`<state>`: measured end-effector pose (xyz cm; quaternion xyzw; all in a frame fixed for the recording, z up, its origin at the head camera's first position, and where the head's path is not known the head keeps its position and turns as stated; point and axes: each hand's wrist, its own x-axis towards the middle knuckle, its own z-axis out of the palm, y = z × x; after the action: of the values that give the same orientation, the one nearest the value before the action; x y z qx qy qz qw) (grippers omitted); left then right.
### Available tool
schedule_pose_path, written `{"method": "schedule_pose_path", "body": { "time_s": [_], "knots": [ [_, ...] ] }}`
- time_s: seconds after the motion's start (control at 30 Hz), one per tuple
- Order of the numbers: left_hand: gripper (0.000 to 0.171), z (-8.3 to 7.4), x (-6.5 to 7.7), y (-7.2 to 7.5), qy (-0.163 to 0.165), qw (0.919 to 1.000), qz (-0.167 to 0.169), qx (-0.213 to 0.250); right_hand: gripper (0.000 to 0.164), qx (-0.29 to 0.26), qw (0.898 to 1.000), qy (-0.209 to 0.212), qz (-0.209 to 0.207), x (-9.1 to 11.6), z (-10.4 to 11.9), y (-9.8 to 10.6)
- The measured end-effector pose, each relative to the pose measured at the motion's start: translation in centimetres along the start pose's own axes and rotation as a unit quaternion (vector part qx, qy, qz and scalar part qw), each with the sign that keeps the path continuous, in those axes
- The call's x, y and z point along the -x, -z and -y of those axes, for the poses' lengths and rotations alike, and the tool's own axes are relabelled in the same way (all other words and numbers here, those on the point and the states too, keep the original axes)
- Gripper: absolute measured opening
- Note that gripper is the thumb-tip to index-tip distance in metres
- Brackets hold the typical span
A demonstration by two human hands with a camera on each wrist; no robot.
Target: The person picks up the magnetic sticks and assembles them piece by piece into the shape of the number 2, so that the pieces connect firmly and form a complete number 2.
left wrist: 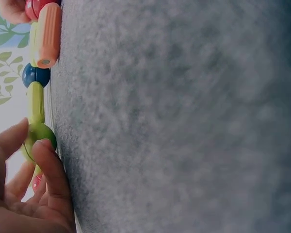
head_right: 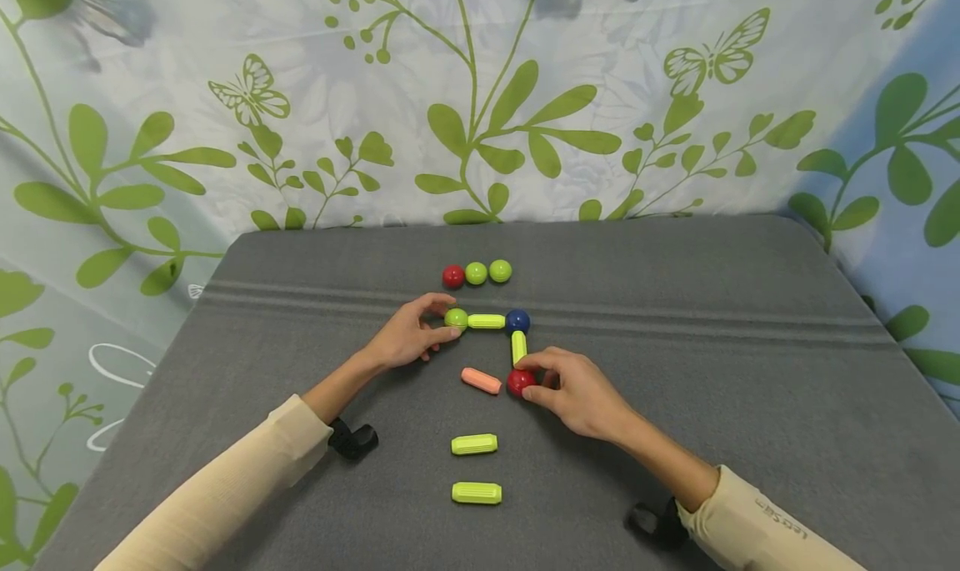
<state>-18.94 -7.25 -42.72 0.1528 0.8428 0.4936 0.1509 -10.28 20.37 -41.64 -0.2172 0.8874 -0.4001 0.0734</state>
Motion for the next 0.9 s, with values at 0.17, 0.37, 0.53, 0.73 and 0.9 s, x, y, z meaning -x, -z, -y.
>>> {"method": "schedule_pose_path", "body": {
  "time_s": [0.17, 0.37, 0.53, 0.73, 0.9],
  "knots": [
    [0.063, 0.1, 0.4, 0.4, 0.010, 0.9994, -0.002, 0.033, 0.028, 0.000, 1.000, 0.001, 0.002, -0.2, 0.0, -0.1],
    [0.047, -0.3, 1.1, 0.1, 0.016, 0.9976, -0.025, 0.063, 0.028, 0.002, 1.000, -0.004, 0.002, -0.1, -0.1, 0.0],
    [0.034, -1.0, 2.0, -0.5, 0.017, 0.9931, -0.088, 0.076, 0.028, 0.001, 1.000, 0.002, 0.002, -0.1, -0.1, -0.1],
    [0.026, -1.4, 2.7, -1.2, -0.001, 0.9910, -0.113, 0.072, 0.028, 0.000, 1.000, 0.001, 0.000, 0.0, -0.1, -0.1],
    [0.030, -1.4, 3.3, -1.7, -0.011, 0.9962, -0.041, 0.076, 0.028, -0.001, 1.000, -0.002, 0.000, 0.1, -0.2, -0.1]
  ]
}}
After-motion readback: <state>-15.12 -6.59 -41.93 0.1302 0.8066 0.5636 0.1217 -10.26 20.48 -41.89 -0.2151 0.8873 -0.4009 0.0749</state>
